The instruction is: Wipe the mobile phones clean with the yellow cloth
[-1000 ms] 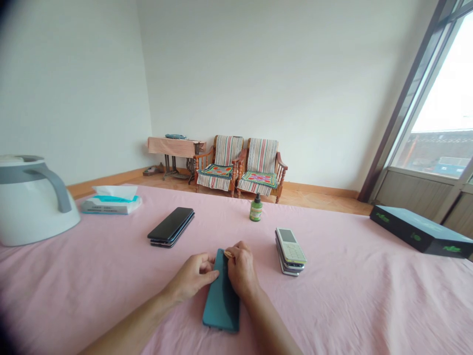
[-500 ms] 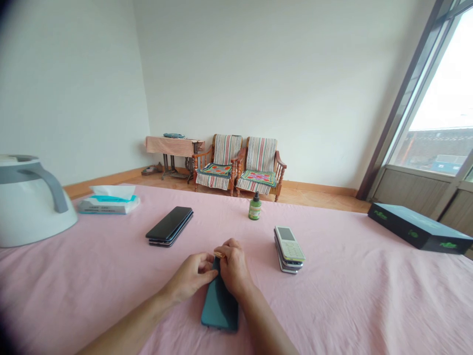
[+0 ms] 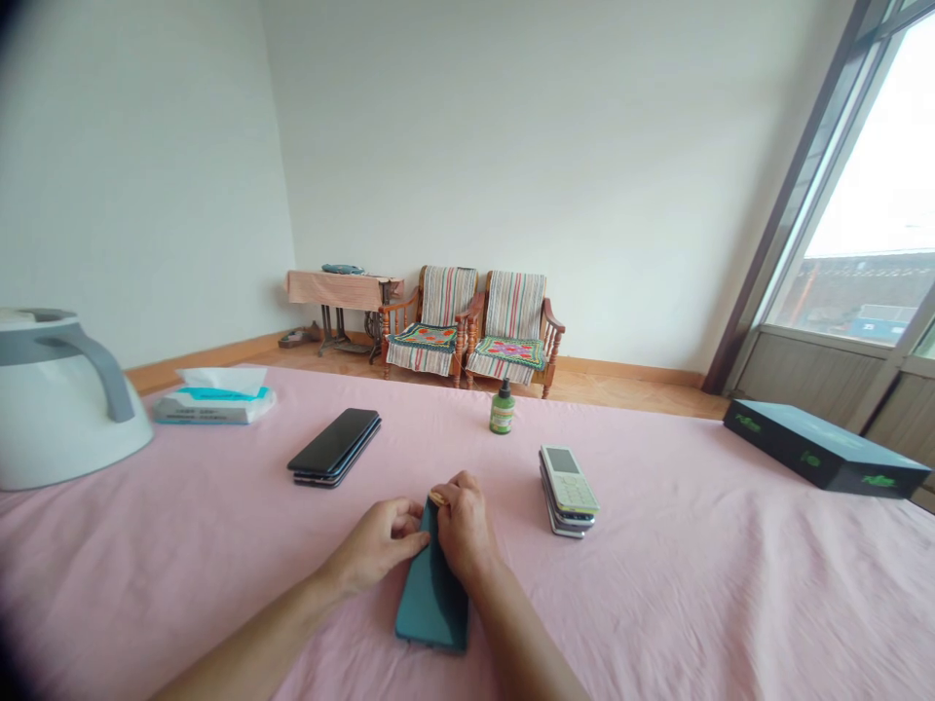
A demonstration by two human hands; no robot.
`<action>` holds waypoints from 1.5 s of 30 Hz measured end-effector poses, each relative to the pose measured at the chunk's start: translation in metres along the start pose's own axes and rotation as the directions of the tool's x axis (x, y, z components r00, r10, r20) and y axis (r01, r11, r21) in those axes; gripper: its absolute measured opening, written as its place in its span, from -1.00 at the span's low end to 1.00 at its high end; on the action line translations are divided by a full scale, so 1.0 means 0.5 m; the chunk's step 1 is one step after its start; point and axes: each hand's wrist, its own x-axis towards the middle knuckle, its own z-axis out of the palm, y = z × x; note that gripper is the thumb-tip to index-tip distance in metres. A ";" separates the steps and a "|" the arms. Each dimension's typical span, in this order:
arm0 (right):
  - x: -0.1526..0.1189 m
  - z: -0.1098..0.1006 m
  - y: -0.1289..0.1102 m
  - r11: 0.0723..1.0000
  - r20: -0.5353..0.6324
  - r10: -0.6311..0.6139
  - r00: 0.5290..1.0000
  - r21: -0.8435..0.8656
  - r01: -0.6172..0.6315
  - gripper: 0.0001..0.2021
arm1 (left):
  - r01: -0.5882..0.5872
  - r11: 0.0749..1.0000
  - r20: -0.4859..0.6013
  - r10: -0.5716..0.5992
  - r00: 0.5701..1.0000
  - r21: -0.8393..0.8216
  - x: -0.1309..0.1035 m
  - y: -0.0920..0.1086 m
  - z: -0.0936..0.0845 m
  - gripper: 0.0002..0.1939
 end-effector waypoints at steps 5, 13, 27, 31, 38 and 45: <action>-0.014 -0.016 -0.002 1.000 0.019 0.007 1.000 0.009 -0.007 -0.69 | -0.008 1.000 0.025 0.008 1.000 0.001 0.002 0.001 -0.001 -0.70; -0.104 -0.068 0.002 0.999 0.070 0.035 0.997 0.000 -0.035 -0.69 | -0.027 0.999 0.019 0.027 0.999 0.035 0.005 0.001 -0.003 -0.68; -0.061 -0.053 0.012 0.989 0.001 0.081 0.997 -0.127 -0.080 -0.71 | -0.038 0.998 0.009 0.038 0.999 0.056 -0.003 0.008 -0.003 -0.71; -0.075 -0.061 0.007 0.993 0.062 0.051 0.997 -0.113 -0.044 -0.70 | -0.031 0.998 0.007 0.031 0.999 0.053 -0.003 0.008 -0.004 -0.70; -0.002 -0.042 0.022 0.994 0.037 0.031 0.999 -0.109 -0.027 -0.71 | -0.025 0.999 0.023 0.024 0.999 0.032 -0.003 0.009 -0.004 -0.72; -0.075 -0.026 -0.031 0.999 0.014 -0.007 1.000 0.051 0.006 -0.68 | -0.019 1.000 0.022 0.019 1.000 -0.010 -0.008 0.022 -0.004 -0.62</action>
